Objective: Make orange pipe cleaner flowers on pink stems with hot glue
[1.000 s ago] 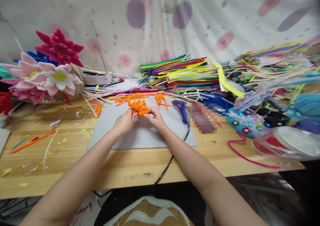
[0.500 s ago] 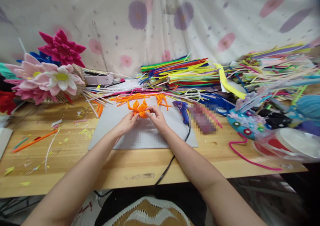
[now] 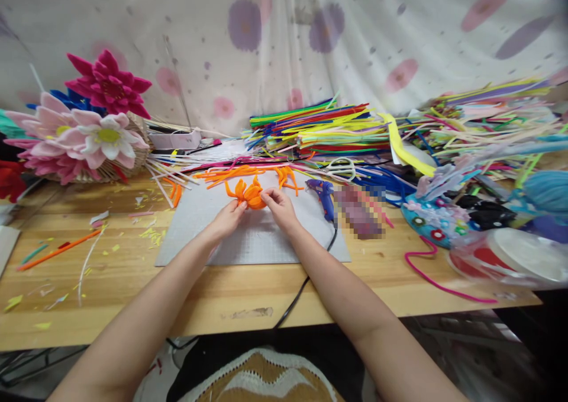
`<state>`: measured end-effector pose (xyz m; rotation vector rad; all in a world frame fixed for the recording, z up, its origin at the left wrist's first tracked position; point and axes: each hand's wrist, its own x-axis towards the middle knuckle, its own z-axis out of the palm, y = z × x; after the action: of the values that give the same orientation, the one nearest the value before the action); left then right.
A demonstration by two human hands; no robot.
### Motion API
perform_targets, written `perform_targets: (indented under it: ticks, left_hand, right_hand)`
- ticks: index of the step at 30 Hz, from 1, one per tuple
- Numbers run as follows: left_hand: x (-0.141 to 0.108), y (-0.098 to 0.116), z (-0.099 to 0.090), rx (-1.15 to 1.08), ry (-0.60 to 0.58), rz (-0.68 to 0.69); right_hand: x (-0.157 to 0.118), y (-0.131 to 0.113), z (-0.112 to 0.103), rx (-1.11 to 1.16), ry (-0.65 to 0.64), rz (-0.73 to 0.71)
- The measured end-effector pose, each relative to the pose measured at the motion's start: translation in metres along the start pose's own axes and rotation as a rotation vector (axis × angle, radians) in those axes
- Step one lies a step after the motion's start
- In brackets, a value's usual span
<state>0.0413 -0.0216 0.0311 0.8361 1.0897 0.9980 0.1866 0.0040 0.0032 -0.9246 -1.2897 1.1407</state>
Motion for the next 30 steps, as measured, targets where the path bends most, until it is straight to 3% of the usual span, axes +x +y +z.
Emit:
perform_targets:
  ticks: [6, 11, 20, 25, 30]
  left_hand:
    - [-0.008, 0.007, -0.003, 0.193, -0.159, -0.187]
    - [-0.008, 0.006, -0.003, 0.254, -0.214, -0.173]
    - [-0.006, 0.011, -0.002, 0.057, -0.219, -0.298]
    - [-0.004, 0.012, -0.006, -0.060, -0.218, -0.343]
    - [-0.004, 0.012, -0.004, -0.033, -0.163, -0.354]
  right_hand:
    - [0.000, -0.006, -0.001, 0.144, -0.037, 0.118]
    - [-0.002, -0.008, 0.001, 0.128, -0.024, 0.105]
    - [0.001, 0.001, -0.009, 0.046, 0.200, -0.009]
    - [-0.004, 0.006, -0.006, -0.025, 0.052, -0.044]
    - [-0.010, 0.009, -0.001, -0.074, -0.074, -0.028]
